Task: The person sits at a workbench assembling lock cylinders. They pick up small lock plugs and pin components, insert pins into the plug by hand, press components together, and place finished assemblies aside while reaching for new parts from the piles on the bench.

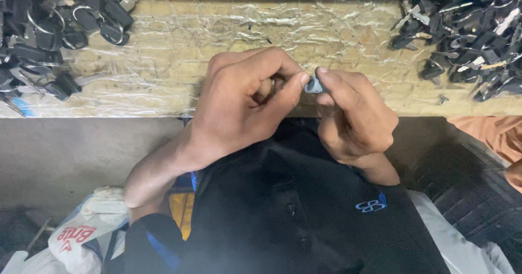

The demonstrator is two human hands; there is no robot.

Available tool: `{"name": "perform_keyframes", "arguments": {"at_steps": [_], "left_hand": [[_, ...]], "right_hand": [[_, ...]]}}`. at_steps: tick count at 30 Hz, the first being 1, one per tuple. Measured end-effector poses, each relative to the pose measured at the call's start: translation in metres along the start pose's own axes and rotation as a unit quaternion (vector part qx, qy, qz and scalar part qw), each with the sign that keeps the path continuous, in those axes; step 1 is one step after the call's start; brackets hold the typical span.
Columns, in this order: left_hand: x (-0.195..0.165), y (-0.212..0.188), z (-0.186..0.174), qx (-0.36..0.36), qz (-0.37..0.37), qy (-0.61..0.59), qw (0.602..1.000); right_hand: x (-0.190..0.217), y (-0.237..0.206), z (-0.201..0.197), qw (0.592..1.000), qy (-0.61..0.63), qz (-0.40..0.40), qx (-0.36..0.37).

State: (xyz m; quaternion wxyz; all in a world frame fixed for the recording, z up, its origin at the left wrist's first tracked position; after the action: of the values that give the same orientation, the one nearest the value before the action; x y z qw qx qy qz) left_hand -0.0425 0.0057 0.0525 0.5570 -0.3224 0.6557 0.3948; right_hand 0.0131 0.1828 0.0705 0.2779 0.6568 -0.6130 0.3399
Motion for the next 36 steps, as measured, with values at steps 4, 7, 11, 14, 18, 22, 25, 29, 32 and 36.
{"name": "perform_keyframes", "arguments": {"at_steps": [4, 7, 11, 14, 18, 22, 25, 29, 32, 36], "left_hand": [[0.012, 0.000, 0.001, 0.031, -0.080, -0.171, 0.982], [0.015, 0.002, -0.002, 0.065, -0.100, -0.269, 0.956], [0.013, 0.008, -0.008, 0.074, -0.109, -0.264, 0.955], [0.004, 0.012, -0.013, 0.081, -0.059, -0.166, 0.981], [-0.008, 0.009, -0.014, 0.068, 0.020, 0.028, 0.997], [-0.003, 0.003, 0.002, 0.025, 0.015, 0.024, 0.999], [-0.013, 0.006, 0.013, -0.058, 0.216, 0.182, 0.958], [-0.012, 0.003, 0.014, -0.100, 0.159, 0.087, 0.978], [0.013, -0.006, 0.007, -0.102, -0.013, -0.130, 0.986], [0.055, -0.022, 0.008, -0.147, -0.109, -0.271, 0.945]], "right_hand": [[-0.012, -0.004, 0.000, 0.995, 0.094, 0.034, -0.017], [-0.021, -0.007, 0.006, 0.982, 0.176, 0.065, -0.026], [-0.025, -0.006, 0.006, 0.978, 0.201, 0.044, -0.025], [-0.023, -0.001, 0.002, 0.991, 0.136, 0.010, -0.007], [-0.019, 0.004, 0.000, 0.997, 0.074, -0.019, 0.013], [-0.023, -0.002, 0.004, 0.994, 0.110, 0.028, -0.002], [-0.024, -0.012, 0.010, 0.997, 0.056, 0.024, -0.038], [-0.008, -0.012, 0.022, 0.982, -0.081, -0.148, -0.080], [-0.003, 0.008, 0.023, 0.973, -0.061, -0.201, -0.101], [-0.021, 0.054, -0.005, 0.970, -0.082, -0.207, -0.103]]}}
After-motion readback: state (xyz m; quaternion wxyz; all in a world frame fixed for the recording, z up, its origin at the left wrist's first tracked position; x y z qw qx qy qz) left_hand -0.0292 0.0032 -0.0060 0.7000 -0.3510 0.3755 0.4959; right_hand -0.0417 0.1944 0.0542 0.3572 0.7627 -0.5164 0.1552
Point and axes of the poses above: each hand's wrist, its own y-axis towards the middle knuckle, its own z-axis out of the palm, x = y × z, the point moved 4 cm from there along y, towards the middle knuckle, and after that the axes turned 14 degrees about z, right-handed, at the moved point
